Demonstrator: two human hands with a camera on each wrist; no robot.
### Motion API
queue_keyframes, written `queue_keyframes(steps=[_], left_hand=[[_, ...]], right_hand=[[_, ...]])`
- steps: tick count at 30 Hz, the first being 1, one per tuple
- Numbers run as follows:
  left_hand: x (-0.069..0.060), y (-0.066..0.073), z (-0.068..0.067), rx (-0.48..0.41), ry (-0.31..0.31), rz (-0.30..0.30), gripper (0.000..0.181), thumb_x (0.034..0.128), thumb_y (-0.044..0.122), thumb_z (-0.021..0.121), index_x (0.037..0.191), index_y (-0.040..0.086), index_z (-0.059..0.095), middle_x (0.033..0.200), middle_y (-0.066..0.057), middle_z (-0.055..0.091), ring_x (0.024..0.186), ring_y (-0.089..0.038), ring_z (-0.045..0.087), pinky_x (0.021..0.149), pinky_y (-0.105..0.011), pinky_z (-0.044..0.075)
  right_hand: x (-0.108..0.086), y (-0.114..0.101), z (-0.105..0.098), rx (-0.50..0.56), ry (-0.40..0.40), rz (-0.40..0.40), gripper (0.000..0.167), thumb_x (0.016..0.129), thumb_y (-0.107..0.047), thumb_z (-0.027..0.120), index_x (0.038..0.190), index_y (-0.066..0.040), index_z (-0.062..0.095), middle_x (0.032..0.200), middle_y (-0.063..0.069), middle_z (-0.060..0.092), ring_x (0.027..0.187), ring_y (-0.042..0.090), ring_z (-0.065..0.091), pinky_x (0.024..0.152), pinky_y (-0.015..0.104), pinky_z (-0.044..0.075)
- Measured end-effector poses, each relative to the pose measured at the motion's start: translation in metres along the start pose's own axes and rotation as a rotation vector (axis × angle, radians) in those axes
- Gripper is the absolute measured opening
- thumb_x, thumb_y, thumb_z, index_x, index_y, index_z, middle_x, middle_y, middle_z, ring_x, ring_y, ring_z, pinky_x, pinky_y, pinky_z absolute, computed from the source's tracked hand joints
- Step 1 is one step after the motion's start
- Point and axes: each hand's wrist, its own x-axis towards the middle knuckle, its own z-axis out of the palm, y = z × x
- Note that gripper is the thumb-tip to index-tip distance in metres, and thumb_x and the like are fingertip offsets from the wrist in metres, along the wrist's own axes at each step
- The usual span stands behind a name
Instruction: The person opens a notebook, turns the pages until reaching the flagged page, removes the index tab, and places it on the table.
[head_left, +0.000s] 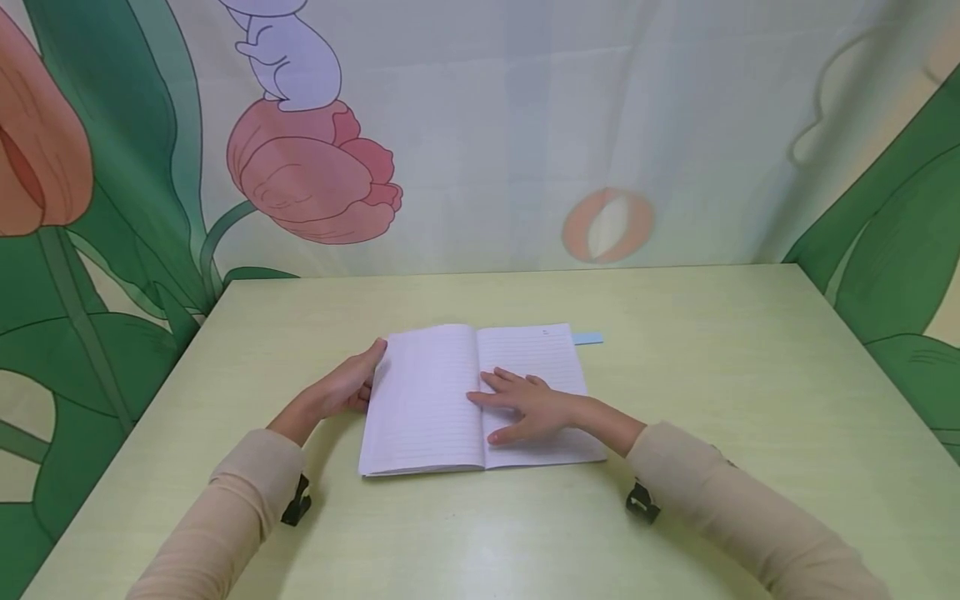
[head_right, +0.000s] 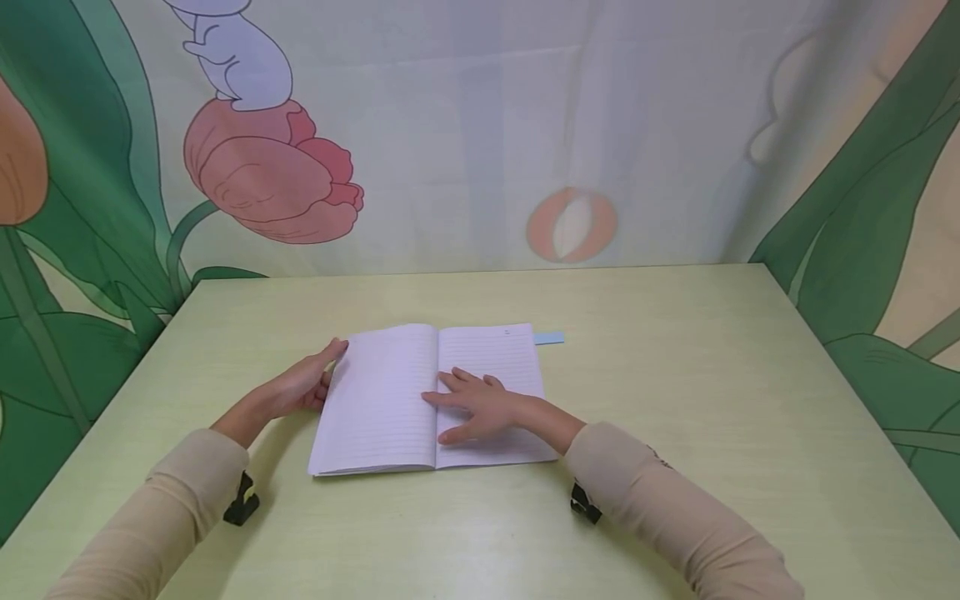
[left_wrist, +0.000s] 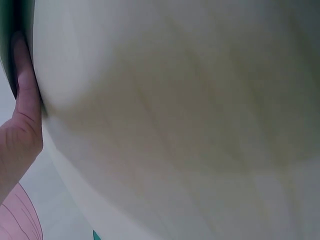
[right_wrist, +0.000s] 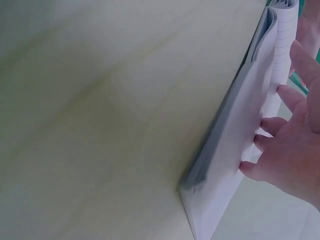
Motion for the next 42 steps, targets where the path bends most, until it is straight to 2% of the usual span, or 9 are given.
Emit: queue_keyframes(steps=[3, 7, 14, 18, 30, 32, 37, 39, 42], left_hand=[[0.002, -0.004, -0.001, 0.031, -0.009, 0.052, 0.066, 0.0977, 0.034, 0.039, 0.146, 0.003, 0.006, 0.133, -0.026, 0.036, 0.077, -0.019, 0.059, 0.069, -0.033, 0.050], [0.002, -0.008, 0.000, 0.058, -0.023, 0.123, 0.077, 0.0922, 0.009, 0.053, 0.146, 0.006, -0.003, 0.144, -0.024, 0.018, 0.075, -0.017, 0.058, 0.067, -0.032, 0.050], [0.002, -0.006, 0.002, 0.076, -0.001, 0.096, 0.077, 0.0919, 0.008, 0.053, 0.146, 0.008, -0.002, 0.135, -0.026, 0.031, 0.072, -0.017, 0.058, 0.065, -0.031, 0.050], [0.002, -0.006, 0.003, 0.086, 0.000, 0.091, 0.077, 0.0919, 0.008, 0.053, 0.146, 0.007, -0.002, 0.131, -0.026, 0.035, 0.072, -0.017, 0.058, 0.064, -0.030, 0.049], [0.003, -0.005, 0.002, 0.077, -0.001, 0.088, 0.078, 0.0920, 0.009, 0.053, 0.146, 0.008, -0.003, 0.120, -0.024, 0.044, 0.073, -0.017, 0.058, 0.066, -0.031, 0.049], [0.003, -0.005, 0.002, 0.075, -0.003, 0.089, 0.078, 0.0921, 0.008, 0.053, 0.146, 0.007, -0.003, 0.121, -0.024, 0.045, 0.073, -0.017, 0.058, 0.066, -0.031, 0.050], [0.002, -0.004, 0.003, 0.059, -0.017, 0.083, 0.078, 0.0923, 0.008, 0.052, 0.146, 0.009, -0.004, 0.128, -0.026, 0.039, 0.075, -0.018, 0.059, 0.067, -0.033, 0.050], [0.001, -0.004, 0.003, 0.059, -0.023, 0.075, 0.075, 0.0937, 0.010, 0.050, 0.146, 0.010, -0.004, 0.134, -0.025, 0.033, 0.077, -0.019, 0.058, 0.068, -0.033, 0.050], [0.000, 0.000, 0.003, 0.055, -0.009, 0.043, 0.065, 0.0976, 0.025, 0.042, 0.147, 0.009, 0.003, 0.129, -0.024, 0.038, 0.078, -0.019, 0.057, 0.069, -0.032, 0.049]], right_hand=[[-0.001, 0.001, 0.000, 0.001, 0.004, 0.012, 0.066, 0.088, -0.041, 0.055, 0.144, -0.018, 0.029, 0.150, 0.015, 0.010, 0.137, 0.030, 0.000, 0.102, 0.059, 0.005], [-0.006, 0.009, -0.006, -0.022, 0.045, 0.092, 0.072, 0.088, -0.042, 0.054, 0.145, -0.011, 0.023, 0.150, 0.016, 0.007, 0.137, 0.032, -0.001, 0.101, 0.060, 0.005], [-0.022, 0.052, -0.024, -0.110, 0.130, 0.322, 0.086, 0.085, -0.046, 0.056, 0.144, 0.002, 0.015, 0.148, 0.024, 0.005, 0.135, 0.038, 0.001, 0.098, 0.065, 0.006], [-0.029, 0.068, -0.031, -0.137, 0.143, 0.369, 0.090, 0.085, -0.048, 0.057, 0.143, 0.005, 0.014, 0.147, 0.025, 0.007, 0.135, 0.038, 0.003, 0.096, 0.067, 0.007], [-0.027, 0.070, -0.030, -0.103, 0.184, 0.326, 0.092, 0.085, -0.041, 0.061, 0.143, 0.007, 0.008, 0.147, 0.022, 0.016, 0.135, 0.034, 0.010, 0.097, 0.065, 0.007], [-0.026, 0.067, -0.029, -0.042, 0.182, 0.299, 0.091, 0.085, -0.040, 0.061, 0.144, 0.004, 0.008, 0.147, 0.021, 0.017, 0.134, 0.034, 0.014, 0.100, 0.060, 0.010], [-0.022, 0.043, -0.027, 0.296, 0.139, 0.180, 0.090, 0.084, -0.044, 0.061, 0.147, -0.009, 0.007, 0.150, 0.012, 0.011, 0.135, 0.029, 0.013, 0.106, 0.046, 0.014], [-0.018, 0.029, -0.024, 0.392, 0.099, 0.125, 0.088, 0.085, -0.044, 0.060, 0.147, -0.011, 0.009, 0.151, 0.009, 0.007, 0.137, 0.026, 0.007, 0.107, 0.044, 0.011], [-0.009, 0.010, -0.017, 0.335, 0.032, 0.060, 0.080, 0.086, -0.045, 0.058, 0.147, -0.013, 0.016, 0.152, 0.005, 0.005, 0.137, 0.022, 0.000, 0.108, 0.044, 0.007]])
